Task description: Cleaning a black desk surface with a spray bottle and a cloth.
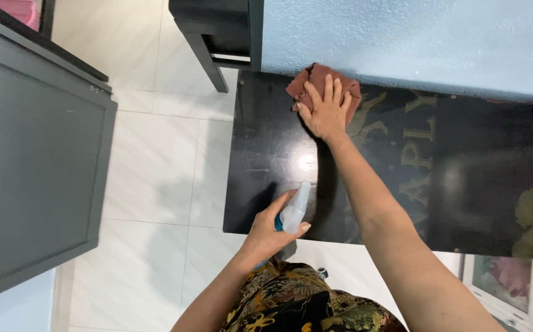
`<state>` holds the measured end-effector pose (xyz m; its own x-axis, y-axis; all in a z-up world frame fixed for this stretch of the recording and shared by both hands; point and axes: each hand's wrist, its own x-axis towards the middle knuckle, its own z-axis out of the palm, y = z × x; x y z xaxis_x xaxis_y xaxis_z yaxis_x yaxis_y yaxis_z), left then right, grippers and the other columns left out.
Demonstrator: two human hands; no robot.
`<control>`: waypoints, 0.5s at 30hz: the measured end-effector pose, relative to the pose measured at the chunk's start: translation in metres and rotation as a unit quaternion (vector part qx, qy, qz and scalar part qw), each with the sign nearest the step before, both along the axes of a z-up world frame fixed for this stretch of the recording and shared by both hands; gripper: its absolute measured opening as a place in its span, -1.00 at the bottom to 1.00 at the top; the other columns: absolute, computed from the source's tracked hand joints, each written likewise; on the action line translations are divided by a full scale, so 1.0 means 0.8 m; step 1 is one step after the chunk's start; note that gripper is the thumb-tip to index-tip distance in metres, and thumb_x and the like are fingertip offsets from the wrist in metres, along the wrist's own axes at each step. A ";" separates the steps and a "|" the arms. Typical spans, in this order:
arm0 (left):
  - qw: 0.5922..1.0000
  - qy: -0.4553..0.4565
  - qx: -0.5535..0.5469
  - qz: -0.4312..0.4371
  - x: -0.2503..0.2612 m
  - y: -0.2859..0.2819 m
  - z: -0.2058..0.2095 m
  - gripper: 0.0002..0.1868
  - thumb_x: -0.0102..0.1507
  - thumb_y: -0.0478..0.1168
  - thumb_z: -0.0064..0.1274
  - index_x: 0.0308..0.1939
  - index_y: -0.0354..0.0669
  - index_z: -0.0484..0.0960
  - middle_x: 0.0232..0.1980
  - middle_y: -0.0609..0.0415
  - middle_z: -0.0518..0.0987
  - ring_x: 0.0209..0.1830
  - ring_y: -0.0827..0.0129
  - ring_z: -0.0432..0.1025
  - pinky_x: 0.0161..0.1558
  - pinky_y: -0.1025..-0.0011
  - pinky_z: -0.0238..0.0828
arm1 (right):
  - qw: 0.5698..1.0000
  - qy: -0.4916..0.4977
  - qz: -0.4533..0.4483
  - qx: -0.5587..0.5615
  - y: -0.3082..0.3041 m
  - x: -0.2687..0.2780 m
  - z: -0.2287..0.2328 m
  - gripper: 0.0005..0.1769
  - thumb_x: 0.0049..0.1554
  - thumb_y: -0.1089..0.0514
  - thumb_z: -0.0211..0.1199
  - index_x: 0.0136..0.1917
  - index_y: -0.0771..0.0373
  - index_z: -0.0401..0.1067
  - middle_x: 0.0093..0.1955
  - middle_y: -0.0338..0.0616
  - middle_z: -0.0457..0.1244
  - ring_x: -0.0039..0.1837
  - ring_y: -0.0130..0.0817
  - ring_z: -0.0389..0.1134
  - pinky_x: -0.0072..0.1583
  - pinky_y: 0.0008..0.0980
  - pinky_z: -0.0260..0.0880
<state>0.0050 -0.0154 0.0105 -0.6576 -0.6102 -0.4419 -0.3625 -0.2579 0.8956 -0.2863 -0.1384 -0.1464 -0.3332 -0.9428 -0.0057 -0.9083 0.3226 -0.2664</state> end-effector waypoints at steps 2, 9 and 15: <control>1.000 0.005 -0.004 0.002 0.007 0.004 0.002 -0.12 0.12 0.01 0.29 0.48 -0.05 0.30 0.39 -0.07 0.48 0.37 0.18 0.40 0.30 0.22 0.32 | 1.000 -0.010 -0.007 0.000 -0.003 0.001 0.001 -0.25 0.25 -0.37 0.01 0.61 -0.15 0.11 0.71 0.18 -0.31 0.69 0.19 -0.40 0.53 0.36 -0.47; 0.999 0.003 -0.048 0.006 0.017 0.057 -0.006 -0.09 0.12 0.03 0.32 0.46 -0.21 0.31 0.36 -0.17 0.49 0.36 0.14 0.39 0.31 0.21 0.27 | 0.999 0.001 -0.003 -0.044 0.082 0.028 -0.003 -0.29 0.27 -0.31 0.04 0.61 -0.11 0.13 0.70 0.23 -0.26 0.68 0.25 -0.35 0.52 0.35 -0.43; 0.998 0.033 -0.047 0.006 0.014 0.117 -0.020 -0.11 0.11 0.03 0.31 0.44 -0.26 0.36 0.30 -0.17 0.56 0.30 0.12 0.47 0.29 0.24 0.33 | 0.996 0.023 0.041 -0.075 0.273 0.082 -0.002 -0.31 0.22 -0.26 0.12 0.56 -0.10 0.19 0.67 0.24 -0.16 0.65 0.28 -0.22 0.51 0.37 -0.32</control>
